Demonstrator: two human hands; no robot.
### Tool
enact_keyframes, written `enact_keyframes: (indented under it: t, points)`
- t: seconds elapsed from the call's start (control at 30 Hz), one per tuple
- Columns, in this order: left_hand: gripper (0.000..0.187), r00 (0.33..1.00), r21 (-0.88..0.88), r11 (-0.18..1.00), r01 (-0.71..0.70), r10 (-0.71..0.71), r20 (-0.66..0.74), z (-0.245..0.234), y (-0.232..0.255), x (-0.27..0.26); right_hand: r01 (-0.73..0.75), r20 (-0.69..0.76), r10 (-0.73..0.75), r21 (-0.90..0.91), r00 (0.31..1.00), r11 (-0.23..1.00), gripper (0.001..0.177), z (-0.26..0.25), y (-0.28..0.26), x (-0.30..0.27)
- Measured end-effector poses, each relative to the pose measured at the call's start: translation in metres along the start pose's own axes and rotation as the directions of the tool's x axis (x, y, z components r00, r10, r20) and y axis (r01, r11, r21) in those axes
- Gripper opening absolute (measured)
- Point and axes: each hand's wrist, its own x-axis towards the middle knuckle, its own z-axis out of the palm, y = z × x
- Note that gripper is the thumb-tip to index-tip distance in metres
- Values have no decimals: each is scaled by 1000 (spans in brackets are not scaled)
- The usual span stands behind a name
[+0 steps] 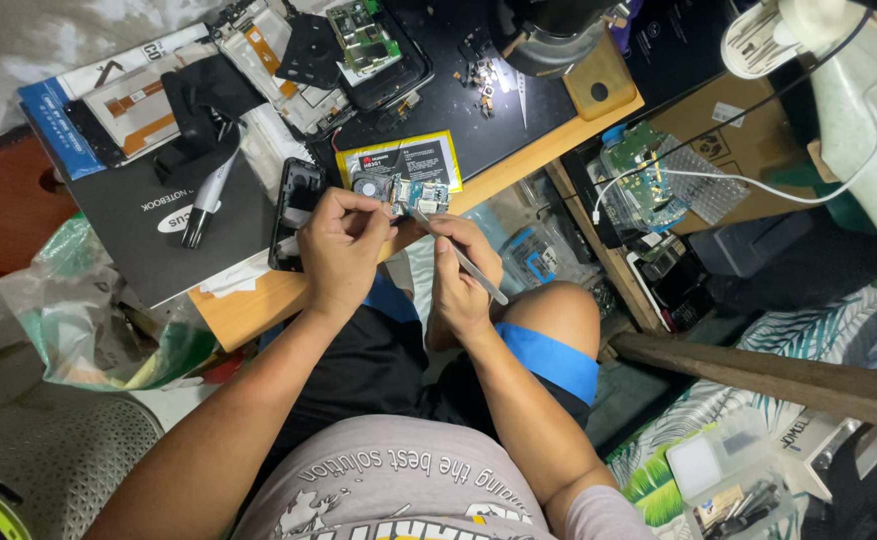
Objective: The person disassembles a small electronic device, likely a mobile phone, using a plastic pry tool and a screwdriver. They remove the back cover, disconnect internal components, and manipulate the circuit board and battery.
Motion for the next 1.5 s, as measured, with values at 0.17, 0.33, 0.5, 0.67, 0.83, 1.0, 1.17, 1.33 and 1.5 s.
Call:
enact_keyframes:
  t: [0.17,0.33,0.5,0.67,0.83,1.0,1.17,1.33,1.5]
  points:
    - [11,1000,-28,999,16,-16,-11,2,-3,0,16,8,-16,-13,1000,1000,13,-1,1,0]
    - [12,1000,-29,999,17,-17,-6,2,-4,1,31,0,-31,-34,1000,999,13,-3,3,1]
    - [12,1000,-69,998,16,-16,3,2,-5,1,32,1,-32,-58,999,998,13,-3,0,2]
    - [10,1000,-89,996,10,-9,14,1,-4,0,37,-2,-37,-57,999,998,12,-2,-2,2]
    - [11,1000,-63,998,30,-29,11,2,-2,0,63,0,-64,-135,998,989,12,-4,-2,3]
    - [10,1000,-66,998,6,-5,14,2,0,0,70,10,-70,-118,998,991,12,-3,-5,3]
    - [11,1000,-31,1000,-1,1,-5,2,0,-1,69,11,-68,-124,998,990,12,-3,-7,3]
    - [13,1000,-17,1000,-5,4,-17,4,-1,-1,67,5,-67,-118,998,991,12,-2,-7,2]
    - [13,1000,-8,1000,-12,12,-26,5,-4,-1,67,-4,-68,-127,998,990,12,-2,-7,2]
